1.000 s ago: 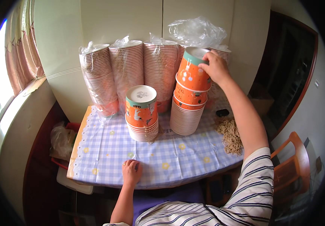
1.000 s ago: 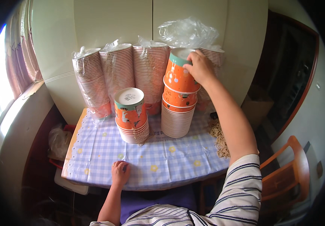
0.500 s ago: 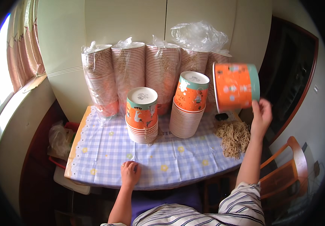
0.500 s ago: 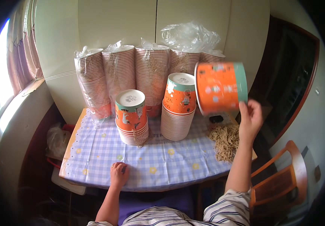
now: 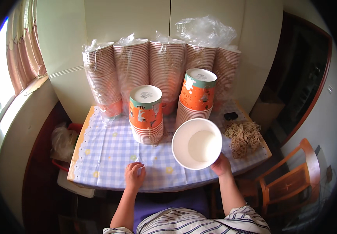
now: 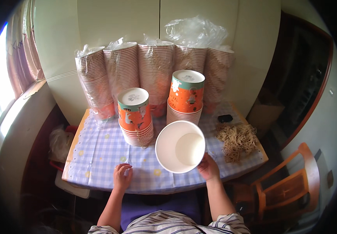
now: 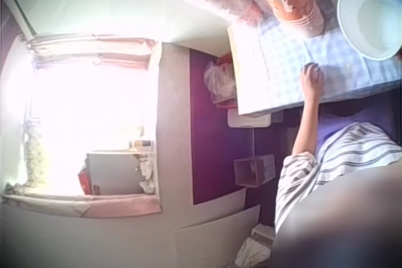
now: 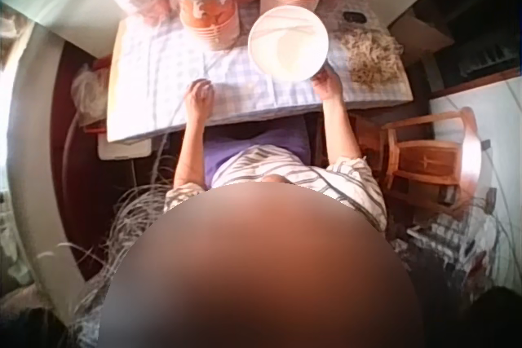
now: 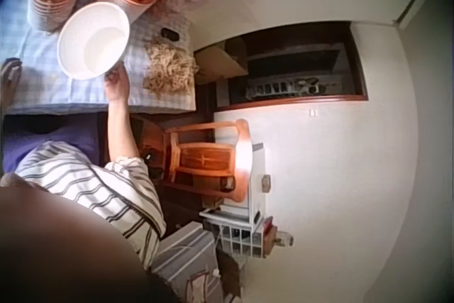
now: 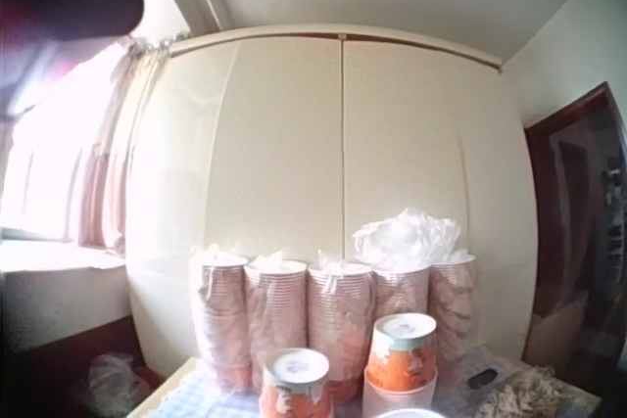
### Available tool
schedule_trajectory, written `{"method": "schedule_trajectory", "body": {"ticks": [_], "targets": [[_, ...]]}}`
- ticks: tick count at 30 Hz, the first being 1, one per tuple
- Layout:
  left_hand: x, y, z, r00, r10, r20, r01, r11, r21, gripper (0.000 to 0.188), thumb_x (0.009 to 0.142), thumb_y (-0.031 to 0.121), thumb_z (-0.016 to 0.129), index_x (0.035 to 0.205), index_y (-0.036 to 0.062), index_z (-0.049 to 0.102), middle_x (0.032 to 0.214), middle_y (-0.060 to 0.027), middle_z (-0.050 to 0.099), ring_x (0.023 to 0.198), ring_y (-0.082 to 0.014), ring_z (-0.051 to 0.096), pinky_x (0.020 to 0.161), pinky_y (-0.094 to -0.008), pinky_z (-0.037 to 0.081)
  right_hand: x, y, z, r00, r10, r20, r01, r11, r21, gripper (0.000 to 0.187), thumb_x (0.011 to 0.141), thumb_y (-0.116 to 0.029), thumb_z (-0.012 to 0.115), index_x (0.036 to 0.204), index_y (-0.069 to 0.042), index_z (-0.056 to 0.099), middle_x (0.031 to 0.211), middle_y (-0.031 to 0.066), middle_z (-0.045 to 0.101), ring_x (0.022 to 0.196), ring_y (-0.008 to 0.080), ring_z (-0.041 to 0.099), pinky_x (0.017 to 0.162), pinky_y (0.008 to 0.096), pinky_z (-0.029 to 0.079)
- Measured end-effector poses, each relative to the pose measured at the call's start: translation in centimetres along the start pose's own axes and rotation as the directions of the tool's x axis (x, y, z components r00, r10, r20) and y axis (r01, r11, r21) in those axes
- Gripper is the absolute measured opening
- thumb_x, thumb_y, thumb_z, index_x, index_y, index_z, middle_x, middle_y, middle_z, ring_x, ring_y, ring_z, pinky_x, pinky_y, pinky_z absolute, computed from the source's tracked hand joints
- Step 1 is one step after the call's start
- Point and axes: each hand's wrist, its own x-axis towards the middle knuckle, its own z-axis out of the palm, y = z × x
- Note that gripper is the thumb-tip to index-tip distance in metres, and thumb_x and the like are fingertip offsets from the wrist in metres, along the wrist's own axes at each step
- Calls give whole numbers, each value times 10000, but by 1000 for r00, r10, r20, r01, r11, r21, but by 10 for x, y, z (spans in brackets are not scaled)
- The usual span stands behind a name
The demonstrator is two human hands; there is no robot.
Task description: Organizing and stacking decorated paper cups on a table.
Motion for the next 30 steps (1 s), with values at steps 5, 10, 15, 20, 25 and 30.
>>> {"method": "schedule_trajectory", "body": {"ticks": [5,10,15,20,25,30], "targets": [[5,39,-1,994,-96,51,106,959,-262,189,805,150,669,951,31,650,964,-134,619,864,-249,619,743,-320,487,-3,44,-21,968,223,114,-216,974,-68,199,926,-215,522,962,-50,628,829,63,674,763,154,635,685,279,513],[17,65,-9,929,-266,258,371,698,-613,413,841,186,664,1184,2,526,1074,-117,563,822,-160,581,692,-280,476,-14,71,1,956,290,32,-288,956,-53,186,906,-258,555,905,-86,628,763,42,651,629,128,586,547,225,443],[9,52,-9,911,-354,213,412,753,-512,411,872,166,630,1225,7,493,1098,-114,564,814,-131,567,660,-256,465,-18,39,34,972,-153,176,200,937,-286,112,846,-148,653,904,-75,589,774,26,636,629,89,553,575,211,432],[-4,33,-11,882,-406,240,464,660,-591,417,907,269,575,1227,12,498,1096,-71,571,866,-130,570,781,-290,451,-36,21,79,706,-383,596,695,211,-688,205,762,-54,732,896,-35,578,927,62,637,757,119,601,648,222,477],[-3,37,-11,898,-414,151,412,669,-618,480,897,311,596,1243,0,475,1160,-117,546,995,-189,543,848,-307,429,-47,50,114,399,-144,906,807,-414,-421,263,693,-139,760,904,-83,615,982,39,628,817,242,610,722,342,498],[-1,52,-29,953,-289,89,301,877,-375,574,812,289,681,1272,34,451,1184,-127,514,1084,-246,502,902,-367,381,-44,46,137,352,-143,925,867,-324,-379,318,728,-152,742,1012,-61,631,1089,98,614,907,262,620,790,347,508]]}}
